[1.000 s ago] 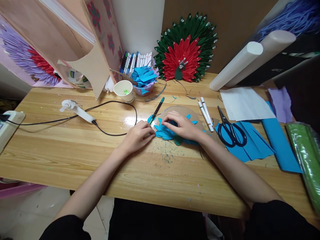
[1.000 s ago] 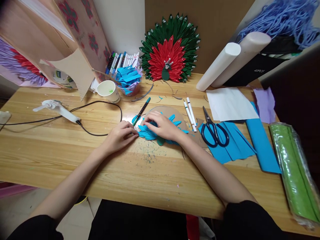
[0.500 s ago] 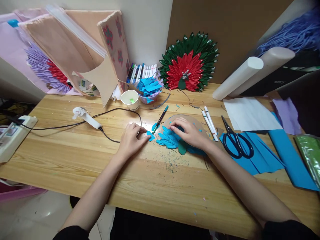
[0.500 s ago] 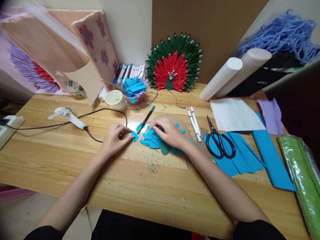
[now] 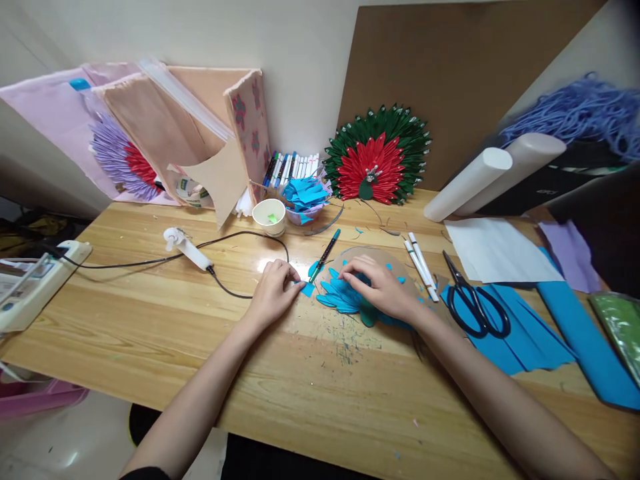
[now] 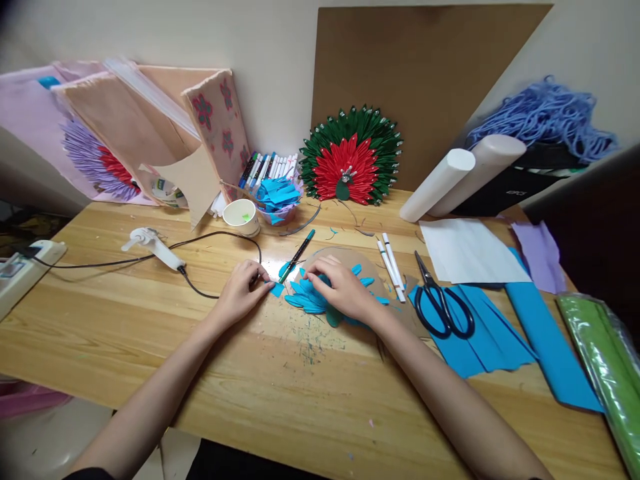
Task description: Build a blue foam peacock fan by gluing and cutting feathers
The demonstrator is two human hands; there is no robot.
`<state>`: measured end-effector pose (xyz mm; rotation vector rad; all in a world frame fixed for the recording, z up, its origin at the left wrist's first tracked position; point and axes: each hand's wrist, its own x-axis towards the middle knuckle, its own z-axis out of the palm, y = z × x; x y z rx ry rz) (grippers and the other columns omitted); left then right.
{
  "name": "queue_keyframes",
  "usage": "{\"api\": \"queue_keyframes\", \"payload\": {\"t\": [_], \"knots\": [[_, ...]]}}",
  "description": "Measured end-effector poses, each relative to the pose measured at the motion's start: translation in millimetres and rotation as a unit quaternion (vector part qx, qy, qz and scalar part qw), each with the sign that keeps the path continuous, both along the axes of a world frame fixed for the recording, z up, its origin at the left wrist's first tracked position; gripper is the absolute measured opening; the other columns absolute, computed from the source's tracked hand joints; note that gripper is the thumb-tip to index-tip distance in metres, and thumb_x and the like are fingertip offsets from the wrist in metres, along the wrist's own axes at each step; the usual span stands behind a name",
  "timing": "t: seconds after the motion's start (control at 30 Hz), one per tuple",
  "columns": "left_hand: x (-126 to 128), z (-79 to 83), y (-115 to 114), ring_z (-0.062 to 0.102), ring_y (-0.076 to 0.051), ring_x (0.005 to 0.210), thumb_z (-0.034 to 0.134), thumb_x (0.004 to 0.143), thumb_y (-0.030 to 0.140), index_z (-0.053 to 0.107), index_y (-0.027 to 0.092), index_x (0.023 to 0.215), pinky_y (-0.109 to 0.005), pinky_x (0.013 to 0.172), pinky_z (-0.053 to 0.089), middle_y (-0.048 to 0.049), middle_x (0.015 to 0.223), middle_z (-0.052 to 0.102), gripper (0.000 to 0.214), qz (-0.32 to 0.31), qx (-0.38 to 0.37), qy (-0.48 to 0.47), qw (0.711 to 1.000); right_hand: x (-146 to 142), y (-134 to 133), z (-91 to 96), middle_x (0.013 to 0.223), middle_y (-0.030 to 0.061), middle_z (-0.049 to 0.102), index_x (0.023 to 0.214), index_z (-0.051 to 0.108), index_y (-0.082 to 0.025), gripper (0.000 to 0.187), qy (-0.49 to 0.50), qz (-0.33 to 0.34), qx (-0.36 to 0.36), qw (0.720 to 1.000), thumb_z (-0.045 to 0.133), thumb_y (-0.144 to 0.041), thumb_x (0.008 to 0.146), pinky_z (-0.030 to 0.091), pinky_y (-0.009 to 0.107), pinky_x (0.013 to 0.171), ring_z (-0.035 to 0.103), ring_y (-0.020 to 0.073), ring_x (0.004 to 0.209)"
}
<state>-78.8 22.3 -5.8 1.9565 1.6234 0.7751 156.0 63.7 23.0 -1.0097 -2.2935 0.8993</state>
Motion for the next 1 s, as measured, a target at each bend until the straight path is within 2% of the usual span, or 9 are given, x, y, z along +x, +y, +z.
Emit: {"api": "queue_keyframes", "payload": {"t": [0.1, 0.2, 0.3, 0.4, 0.53, 0.73, 0.83, 1.0], "knots": [[0.0, 7.5, -1.3, 0.054, -0.016, 0.074, 0.058, 0.080, 0.029, 0.056, 0.017, 0.080, -0.029, 0.068, 0.043, -0.0024, 0.078, 0.057, 0.012, 0.024, -0.037, -0.115, 0.992, 1.6, -8.2, 3.0, 0.084, 0.0047, 0.061, 0.084, 0.057, -0.020, 0.015, 0.007, -0.018, -0.014, 1.000, 0.044, -0.026, 0.090, 0.044, 0.035, 0.074, 0.055, 0.0193, 0.084], [9.8, 20.1, -0.6, 0.056, -0.013, 0.071, 0.063, 0.076, 0.032, 0.054, 0.017, 0.079, -0.025, 0.066, 0.045, -0.0010, 0.076, 0.058, 0.018, 0.050, -0.073, -0.257, 0.962, 0.8, -20.0, 3.7, 0.094, 0.0054, 0.062, 0.096, 0.056, -0.022, 0.013, 0.050, -0.053, -0.040, 0.997, 0.047, -0.028, 0.089, 0.047, 0.036, 0.077, 0.058, 0.0191, 0.089], [29.7, 28.7, 3.5, 0.057, -0.012, 0.065, 0.069, 0.070, 0.031, 0.056, 0.016, 0.077, -0.023, 0.061, 0.046, -0.0004, 0.070, 0.059, 0.021, 0.016, -0.116, -0.327, 0.938, -1.8, -29.6, 2.7, 0.099, 0.0058, 0.063, 0.104, 0.055, -0.023, 0.019, 0.117, -0.100, -0.064, 0.986, 0.053, -0.030, 0.086, 0.050, 0.036, 0.079, 0.061, 0.0186, 0.090], [51.8, 28.9, 7.2, 0.058, -0.012, 0.064, 0.068, 0.071, 0.031, 0.060, 0.016, 0.087, -0.023, 0.059, 0.046, -0.0011, 0.070, 0.061, 0.023, -0.023, -0.127, -0.328, 0.936, -0.9, -34.6, 1.5, 0.093, 0.0048, 0.066, 0.098, 0.060, -0.022, 0.016, 0.156, -0.151, -0.089, 0.972, 0.056, -0.030, 0.083, 0.053, 0.034, 0.077, 0.063, 0.0180, 0.085], [71.9, 22.7, 6.2, 0.059, -0.014, 0.071, 0.064, 0.075, 0.033, 0.062, 0.016, 0.102, -0.025, 0.065, 0.046, -0.0040, 0.077, 0.063, 0.032, -0.037, -0.114, -0.303, 0.946, 8.3, -38.9, -1.0, 0.085, 0.0037, 0.067, 0.085, 0.064, -0.021, 0.011, 0.157, -0.195, -0.092, 0.964, 0.057, -0.029, 0.082, 0.053, 0.033, 0.075, 0.064, 0.0175, 0.080], [86.3, 14.8, -0.6, 0.061, -0.017, 0.079, 0.059, 0.079, 0.034, 0.066, 0.016, 0.088, -0.027, 0.071, 0.048, -0.0059, 0.086, 0.067, 0.021, -0.022, -0.120, -0.332, 0.935, 19.0, -43.3, -6.3, 0.080, 0.0032, 0.066, 0.083, 0.065, -0.021, 0.009, 0.136, -0.229, -0.063, 0.962, 0.060, -0.027, 0.080, 0.053, 0.032, 0.070, 0.063, 0.0172, 0.075], [89.3, 12.1, -2.1, 0.061, -0.016, 0.075, 0.061, 0.077, 0.035, 0.065, 0.015, 0.081, -0.027, 0.069, 0.047, -0.0046, 0.080, 0.066, 0.021, -0.015, -0.137, -0.343, 0.929, 20.0, -42.9, -6.0, 0.075, 0.0021, 0.064, 0.079, 0.064, -0.022, 0.007, 0.112, -0.220, -0.017, 0.969, 0.057, -0.024, 0.081, 0.051, 0.032, 0.067, 0.061, 0.0172, 0.072], [89.9, 10.3, -3.6, 0.058, -0.014, 0.064, 0.062, 0.075, 0.040, 0.064, 0.014, 0.070, -0.025, 0.060, 0.045, -0.0027, 0.067, 0.064, 0.027, -0.026, -0.181, -0.344, 0.921, 19.8, -44.4, -6.6, 0.081, 0.0037, 0.065, 0.084, 0.063, -0.024, 0.010, 0.089, -0.182, 0.046, 0.978, 0.053, -0.022, 0.084, 0.050, 0.034, 0.069, 0.061, 0.0192, 0.076]]}}
